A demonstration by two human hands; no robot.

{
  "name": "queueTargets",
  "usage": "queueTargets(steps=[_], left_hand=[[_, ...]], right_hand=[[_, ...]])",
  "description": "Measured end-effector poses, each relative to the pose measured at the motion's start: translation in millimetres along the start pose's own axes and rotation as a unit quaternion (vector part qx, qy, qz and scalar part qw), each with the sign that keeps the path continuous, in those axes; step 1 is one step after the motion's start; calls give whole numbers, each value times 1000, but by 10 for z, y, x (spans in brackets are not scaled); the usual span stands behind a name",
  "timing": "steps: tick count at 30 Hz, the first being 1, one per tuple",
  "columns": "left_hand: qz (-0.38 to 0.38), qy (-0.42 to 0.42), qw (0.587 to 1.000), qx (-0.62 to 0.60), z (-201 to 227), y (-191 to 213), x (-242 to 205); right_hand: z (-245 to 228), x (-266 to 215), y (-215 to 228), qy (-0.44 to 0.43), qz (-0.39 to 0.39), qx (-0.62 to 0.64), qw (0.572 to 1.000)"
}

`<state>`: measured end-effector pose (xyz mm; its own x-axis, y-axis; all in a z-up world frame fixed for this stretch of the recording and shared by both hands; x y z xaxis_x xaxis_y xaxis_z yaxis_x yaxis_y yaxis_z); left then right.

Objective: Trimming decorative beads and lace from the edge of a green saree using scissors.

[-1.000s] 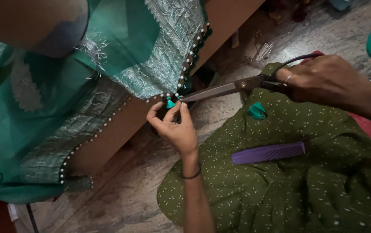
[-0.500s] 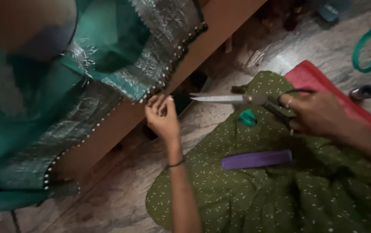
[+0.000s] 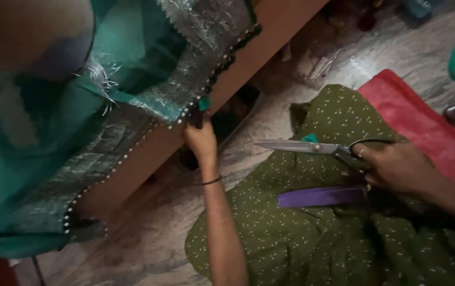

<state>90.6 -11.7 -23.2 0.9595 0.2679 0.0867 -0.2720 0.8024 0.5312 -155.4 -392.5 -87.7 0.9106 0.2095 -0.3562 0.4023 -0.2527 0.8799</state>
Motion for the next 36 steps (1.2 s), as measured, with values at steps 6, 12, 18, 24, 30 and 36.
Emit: queueTargets(steps=[6,12,18,24,30,36], left_hand=[[69,-182,981,-15,133,217,-89],[-88,-50,976,-194,3,-138,99],[-112,-111,956,-247,392,-109,-181],[-39,-62,973,-219,162,-150,-359],[7,-69,982,-174,294,-138,-377],[20,-52,993,101,-397,110,-283]], right_hand=[[-66,-45,-108,-34,-60,16,997],[-125,-25,-214,9,-48,-5,999],[-175,-8,-342,43,-76,6,996],[-266,-87,-488,33,-127,44,990],[-297,-161,-716,95,-161,39,982],[-273,-212,-882,92,-249,3,964]])
Point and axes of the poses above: each hand's wrist, its own x-axis towards the middle knuckle, its own y-axis out of the back of the hand, z = x × y, the point moved 9 cm from there along x, towards the middle knuckle, and after that the axes turned 7 degrees about y, right-handed, at the moved point
